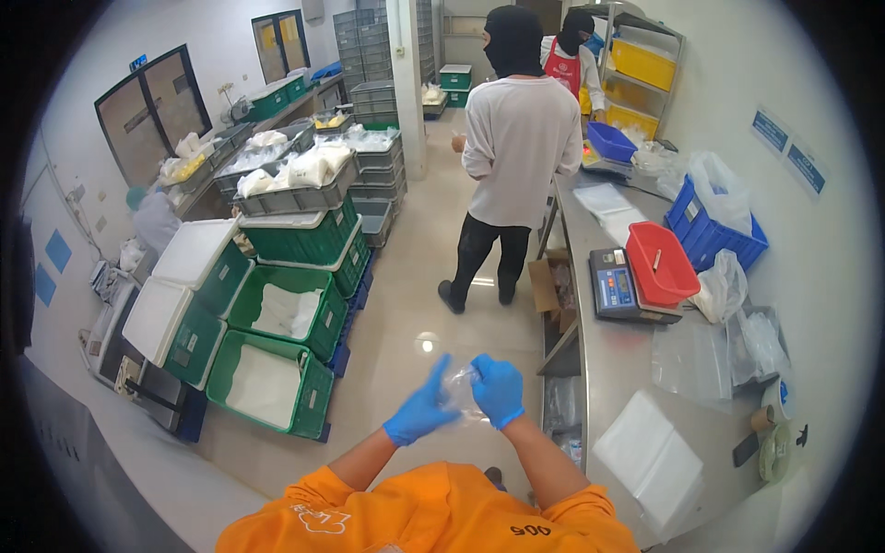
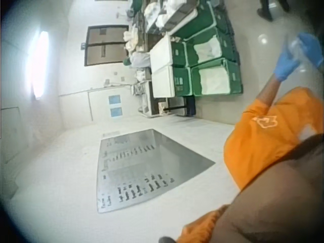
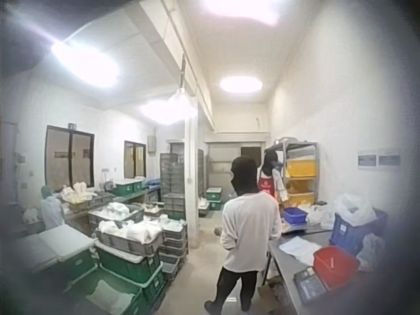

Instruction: The person repeatedly picks up plastic bags containing white and yellow dough-like material from bins and places them onto a stainless steel table. They also handle empty plastic bags and move between bins and the table.

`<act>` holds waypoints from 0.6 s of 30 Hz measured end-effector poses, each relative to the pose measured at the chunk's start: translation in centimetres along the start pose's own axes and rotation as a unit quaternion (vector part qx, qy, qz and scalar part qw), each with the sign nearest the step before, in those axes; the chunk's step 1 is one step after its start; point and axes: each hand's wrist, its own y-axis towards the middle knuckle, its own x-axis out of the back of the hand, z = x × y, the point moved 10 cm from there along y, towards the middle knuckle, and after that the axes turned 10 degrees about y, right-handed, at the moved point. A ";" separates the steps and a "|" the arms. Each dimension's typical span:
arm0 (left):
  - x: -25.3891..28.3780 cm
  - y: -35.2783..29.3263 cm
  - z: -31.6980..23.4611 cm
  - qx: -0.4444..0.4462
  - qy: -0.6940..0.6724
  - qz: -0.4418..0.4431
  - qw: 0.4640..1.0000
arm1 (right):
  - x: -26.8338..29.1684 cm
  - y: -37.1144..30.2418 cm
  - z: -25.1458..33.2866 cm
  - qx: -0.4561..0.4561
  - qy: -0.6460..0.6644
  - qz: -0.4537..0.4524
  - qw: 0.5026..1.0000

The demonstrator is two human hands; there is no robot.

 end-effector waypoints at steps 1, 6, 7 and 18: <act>2.0 1.3 2.4 0.025 0.064 -0.081 0.994 | 1.4 0.1 -0.1 0.013 0.002 -0.028 1.000; 4.5 2.7 3.2 -0.037 0.216 -0.227 0.949 | 6.9 -2.0 -8.3 -0.143 0.059 -0.128 0.980; 3.0 2.8 1.1 -0.049 0.199 -0.186 0.961 | 8.4 -2.4 -9.2 -0.120 0.052 -0.132 0.983; -6.7 2.1 10.8 0.109 0.072 -0.018 0.991 | 45.9 -18.2 -21.6 -0.130 -0.269 -0.541 0.787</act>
